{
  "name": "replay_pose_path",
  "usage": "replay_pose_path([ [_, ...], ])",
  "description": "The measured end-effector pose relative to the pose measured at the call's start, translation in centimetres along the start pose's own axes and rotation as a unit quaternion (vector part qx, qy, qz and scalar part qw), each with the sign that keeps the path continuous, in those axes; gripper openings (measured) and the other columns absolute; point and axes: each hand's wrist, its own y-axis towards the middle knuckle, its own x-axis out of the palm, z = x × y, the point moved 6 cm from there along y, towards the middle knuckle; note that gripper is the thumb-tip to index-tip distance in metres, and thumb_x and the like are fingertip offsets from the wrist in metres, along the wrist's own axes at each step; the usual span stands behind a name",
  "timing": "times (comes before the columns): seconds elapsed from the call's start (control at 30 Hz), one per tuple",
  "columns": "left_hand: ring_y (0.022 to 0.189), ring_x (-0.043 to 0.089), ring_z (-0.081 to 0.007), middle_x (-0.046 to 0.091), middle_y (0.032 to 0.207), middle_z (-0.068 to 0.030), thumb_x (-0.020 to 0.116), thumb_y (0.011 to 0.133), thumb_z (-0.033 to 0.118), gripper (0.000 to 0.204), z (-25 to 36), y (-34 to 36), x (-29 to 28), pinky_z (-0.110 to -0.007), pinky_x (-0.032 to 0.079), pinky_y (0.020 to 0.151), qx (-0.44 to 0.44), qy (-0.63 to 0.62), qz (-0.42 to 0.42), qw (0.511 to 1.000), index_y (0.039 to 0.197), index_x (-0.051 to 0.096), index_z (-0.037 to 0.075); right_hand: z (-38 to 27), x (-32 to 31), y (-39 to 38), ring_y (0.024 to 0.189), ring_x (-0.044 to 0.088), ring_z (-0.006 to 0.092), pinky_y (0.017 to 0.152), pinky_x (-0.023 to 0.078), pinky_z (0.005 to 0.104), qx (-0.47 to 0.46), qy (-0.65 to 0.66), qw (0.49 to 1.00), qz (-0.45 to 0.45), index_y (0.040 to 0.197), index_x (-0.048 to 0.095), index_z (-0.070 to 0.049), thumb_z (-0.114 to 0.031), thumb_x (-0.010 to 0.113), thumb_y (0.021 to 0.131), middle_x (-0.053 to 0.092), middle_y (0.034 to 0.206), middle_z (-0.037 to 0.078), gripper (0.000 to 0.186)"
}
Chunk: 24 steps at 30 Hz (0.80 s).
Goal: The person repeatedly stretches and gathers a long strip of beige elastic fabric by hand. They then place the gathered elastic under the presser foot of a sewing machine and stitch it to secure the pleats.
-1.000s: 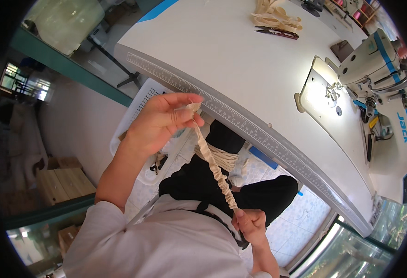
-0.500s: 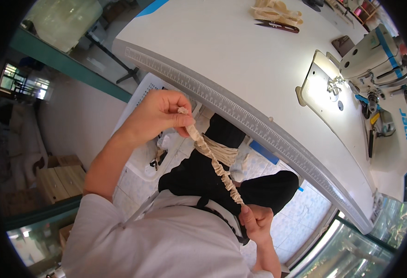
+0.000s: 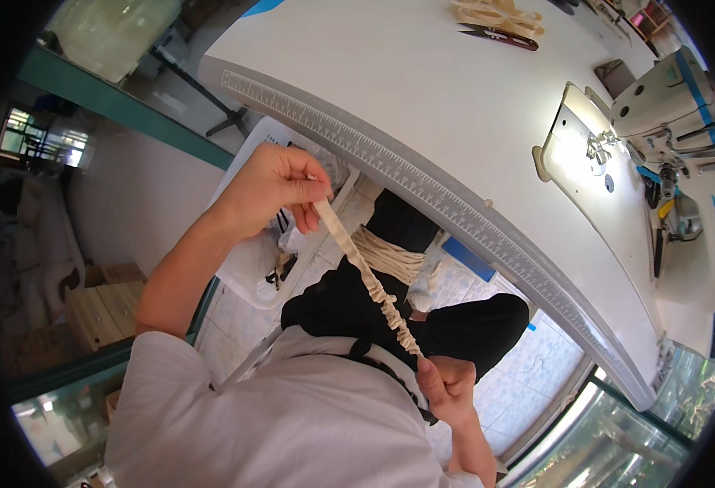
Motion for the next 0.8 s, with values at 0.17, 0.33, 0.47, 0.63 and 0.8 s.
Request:
replay_pose_path([
  [0.17,0.057,0.059,-0.0137,0.063,0.071,-0.0072,0.059,0.090,0.004,0.007,-0.4,-0.2,-5.5,-0.025,0.050,0.052,0.100,0.017,0.166,0.981,0.088,0.063,-0.001,1.8,-1.3,-1.8,0.043,0.044,0.0118,0.042,0.032,0.0279,0.059,0.029,0.998,0.004,0.054,0.052,0.001,-0.015,0.055,0.096,0.052,0.050,0.004,0.046],
  [0.33,0.074,0.061,-0.0120,0.065,0.083,-0.0079,0.061,0.087,0.002,0.021,1.9,-0.7,-0.9,-0.025,0.050,0.062,0.141,0.042,0.036,0.988,0.109,0.062,0.000,0.6,-1.9,-1.3,0.043,0.044,0.0114,0.042,0.032,0.0275,0.051,0.012,0.999,0.000,0.054,0.053,0.001,-0.018,0.054,0.097,0.052,0.050,0.005,0.047],
  [0.47,0.061,0.059,-0.0107,0.066,0.075,-0.0073,0.065,0.082,-0.001,0.019,0.8,-0.1,1.5,-0.023,0.047,0.055,0.066,0.144,-0.089,0.983,0.101,0.067,-0.002,0.2,-1.9,-1.0,0.043,0.043,0.0114,0.042,0.031,0.0275,0.034,0.009,0.999,-0.019,0.054,0.052,0.001,-0.018,0.054,0.098,0.052,0.050,0.004,0.047],
  [0.63,0.052,0.056,-0.0102,0.063,0.066,-0.0058,0.062,0.083,-0.004,0.008,-1.0,0.2,-2.9,-0.022,0.045,0.050,-0.004,0.146,0.048,0.988,0.087,0.069,-0.003,1.5,-2.9,-2.5,0.044,0.041,0.0098,0.042,0.030,0.0274,0.080,0.036,0.996,0.009,0.053,0.049,0.000,-0.018,0.055,0.097,0.050,0.050,0.003,0.048],
  [0.8,0.072,0.062,-0.0134,0.066,0.077,-0.0057,0.061,0.083,-0.005,0.011,-3.4,-0.2,-5.4,-0.024,0.050,0.064,0.129,0.128,0.123,0.976,0.089,0.069,-0.001,3.5,-4.6,-3.4,0.044,0.039,0.0089,0.042,0.028,0.0277,0.128,0.006,0.992,0.021,0.052,0.048,0.000,-0.015,0.055,0.096,0.047,0.048,0.002,0.048],
])
